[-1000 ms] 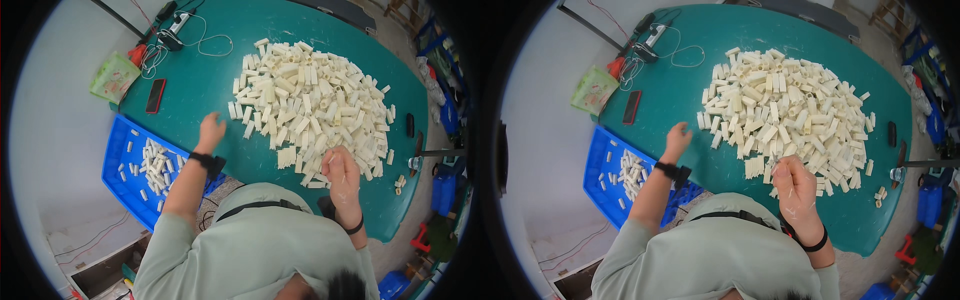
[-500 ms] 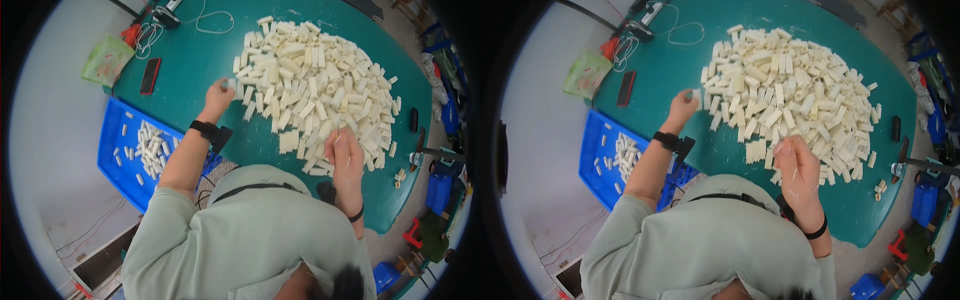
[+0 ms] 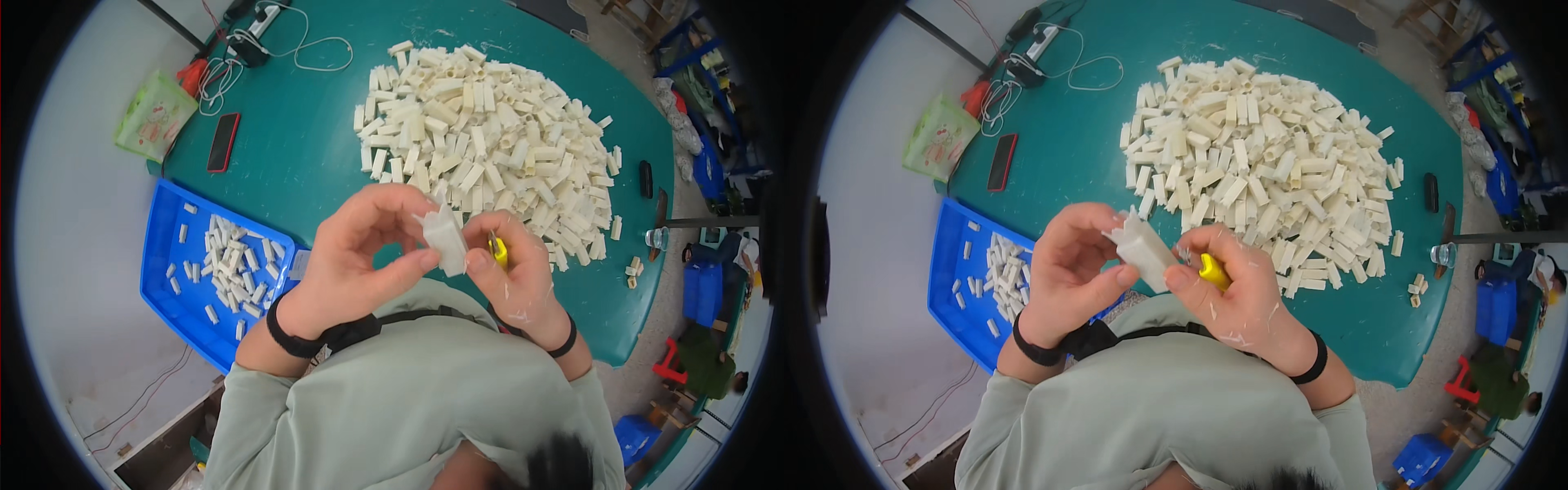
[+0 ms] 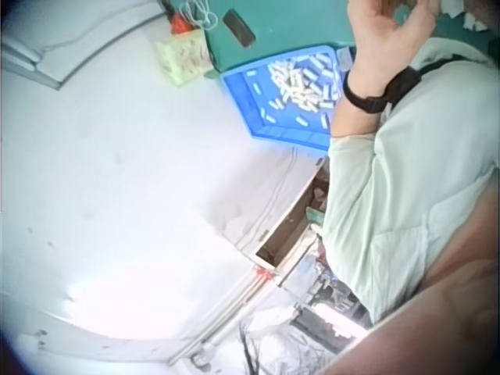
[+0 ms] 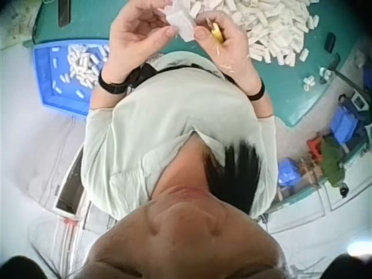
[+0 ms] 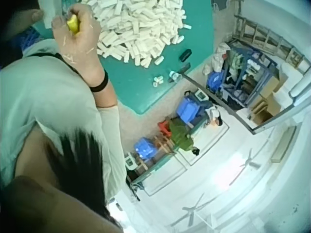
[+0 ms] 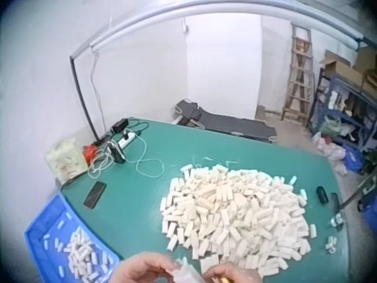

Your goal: The person uses a yellow utility knife to trim the edges of small white plastic pieces. They pick up each piece from a large pile on a green table, carefully shave off excess material, and place the finished piece into a blue bin. The process is repeated continuously throughout the video.

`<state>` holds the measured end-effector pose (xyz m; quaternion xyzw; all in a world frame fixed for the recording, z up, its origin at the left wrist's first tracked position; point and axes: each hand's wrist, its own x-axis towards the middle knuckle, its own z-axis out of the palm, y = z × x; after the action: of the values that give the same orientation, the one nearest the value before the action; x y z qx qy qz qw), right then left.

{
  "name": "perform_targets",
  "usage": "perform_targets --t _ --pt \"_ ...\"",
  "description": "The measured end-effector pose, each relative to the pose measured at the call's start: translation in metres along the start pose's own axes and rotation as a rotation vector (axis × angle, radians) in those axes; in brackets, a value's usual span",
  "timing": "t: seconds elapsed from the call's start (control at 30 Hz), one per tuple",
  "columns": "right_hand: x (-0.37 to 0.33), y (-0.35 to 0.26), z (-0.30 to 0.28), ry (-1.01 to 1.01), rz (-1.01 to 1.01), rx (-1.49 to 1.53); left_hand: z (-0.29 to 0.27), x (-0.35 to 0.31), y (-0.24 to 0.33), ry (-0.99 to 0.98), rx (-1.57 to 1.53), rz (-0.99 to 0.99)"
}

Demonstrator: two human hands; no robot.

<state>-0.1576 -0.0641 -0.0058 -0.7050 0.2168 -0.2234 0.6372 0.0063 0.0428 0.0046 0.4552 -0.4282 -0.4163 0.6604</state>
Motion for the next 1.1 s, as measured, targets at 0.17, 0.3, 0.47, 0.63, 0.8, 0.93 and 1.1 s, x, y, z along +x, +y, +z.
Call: perform_targets --t 0.17,0.3,0.47,0.63,0.8,0.93,1.1 --pt "-0.008 -0.015 -0.001 -0.032 -0.058 0.0 0.003 -0.007 0.01 -0.062 0.073 0.06" --pt "-0.01 -0.022 0.001 0.027 -0.131 -0.064 0.006 -0.008 0.013 -0.031 -0.005 -0.019" --pt "-0.013 -0.025 -0.001 0.084 -0.169 -0.143 0.009 -0.008 0.022 -0.014 0.015 -0.051" --pt "-0.009 -0.03 -0.016 -0.101 0.166 0.285 0.012 -0.006 0.021 -0.005 0.051 -0.064" --pt "-0.01 -0.015 -0.021 -0.055 0.105 0.414 0.012 -0.002 0.019 0.012 0.21 -0.006" --pt "-0.009 -0.02 -0.007 0.101 -0.057 0.321 0.014 0.001 0.02 0.048 0.244 -0.013" --pt "-0.009 -0.012 -0.013 0.12 -0.208 0.037 0.016 0.001 0.019 0.053 0.18 -0.048"
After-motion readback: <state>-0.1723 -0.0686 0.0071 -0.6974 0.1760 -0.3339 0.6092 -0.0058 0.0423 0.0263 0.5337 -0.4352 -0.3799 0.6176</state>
